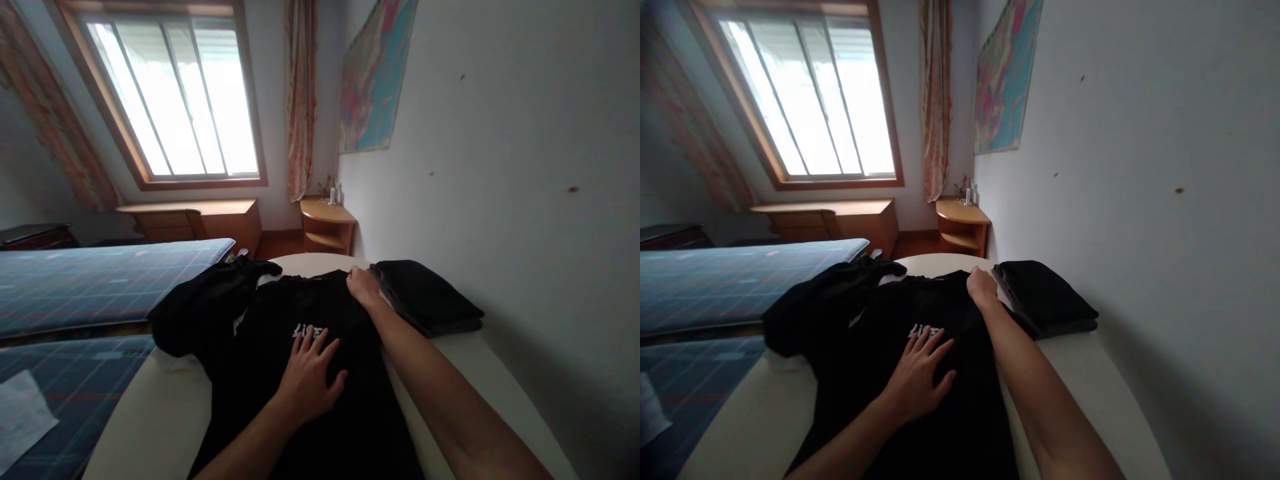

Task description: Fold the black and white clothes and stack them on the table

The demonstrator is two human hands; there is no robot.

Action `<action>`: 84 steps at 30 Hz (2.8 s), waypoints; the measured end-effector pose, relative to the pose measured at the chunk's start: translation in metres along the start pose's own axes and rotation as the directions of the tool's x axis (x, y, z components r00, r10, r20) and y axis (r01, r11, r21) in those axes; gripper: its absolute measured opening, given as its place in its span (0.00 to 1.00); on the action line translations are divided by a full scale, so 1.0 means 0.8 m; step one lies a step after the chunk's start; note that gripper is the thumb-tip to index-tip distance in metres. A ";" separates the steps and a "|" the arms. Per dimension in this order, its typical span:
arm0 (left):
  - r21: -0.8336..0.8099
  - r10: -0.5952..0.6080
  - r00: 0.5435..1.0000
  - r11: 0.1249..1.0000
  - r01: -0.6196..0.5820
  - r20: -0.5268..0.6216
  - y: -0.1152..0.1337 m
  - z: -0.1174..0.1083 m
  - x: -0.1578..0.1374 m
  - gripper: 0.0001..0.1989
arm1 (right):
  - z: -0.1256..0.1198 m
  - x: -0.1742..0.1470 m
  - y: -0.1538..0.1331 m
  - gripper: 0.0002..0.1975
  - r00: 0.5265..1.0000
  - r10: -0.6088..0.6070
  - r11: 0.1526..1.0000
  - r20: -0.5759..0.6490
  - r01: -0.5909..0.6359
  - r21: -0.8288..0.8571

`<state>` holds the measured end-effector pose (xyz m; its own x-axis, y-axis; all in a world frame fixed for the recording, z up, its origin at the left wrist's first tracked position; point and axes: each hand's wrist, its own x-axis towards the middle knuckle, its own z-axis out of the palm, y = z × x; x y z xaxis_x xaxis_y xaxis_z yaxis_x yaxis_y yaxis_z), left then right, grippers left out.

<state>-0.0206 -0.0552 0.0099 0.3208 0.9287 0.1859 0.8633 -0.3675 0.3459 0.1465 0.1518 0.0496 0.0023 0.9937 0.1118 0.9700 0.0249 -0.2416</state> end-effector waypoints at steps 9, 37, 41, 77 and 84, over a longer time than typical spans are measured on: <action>0.010 0.021 0.999 1.000 -0.021 0.031 -0.003 -0.001 0.003 0.30 | 0.023 -0.016 0.002 0.24 0.954 -0.272 0.958 0.124 0.255 0.133; 0.102 0.033 0.998 0.994 -0.039 0.059 -0.011 0.010 0.008 0.26 | -0.048 -0.184 0.116 0.17 0.979 0.107 0.994 -0.175 -0.105 0.021; 0.108 0.049 0.998 0.993 -0.054 0.049 -0.008 0.007 0.007 0.23 | -0.033 -0.189 0.115 0.19 0.988 0.024 0.988 -0.153 -0.001 0.153; -0.112 0.318 0.927 0.947 -0.301 0.199 0.036 -0.026 -0.042 0.24 | -0.009 -0.188 0.113 0.16 0.985 0.048 0.965 -0.163 -0.004 0.262; 0.126 0.058 0.996 0.990 -0.065 0.063 -0.071 -0.015 0.055 0.29 | 0.001 -0.191 0.108 0.23 0.995 0.005 0.984 -0.104 0.013 0.177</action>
<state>-0.0602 0.0056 0.0095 0.3940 0.9073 0.1469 0.8828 -0.4180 0.2141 0.2298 0.0024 0.0111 0.0328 0.9771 0.2104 0.9117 0.0570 -0.4069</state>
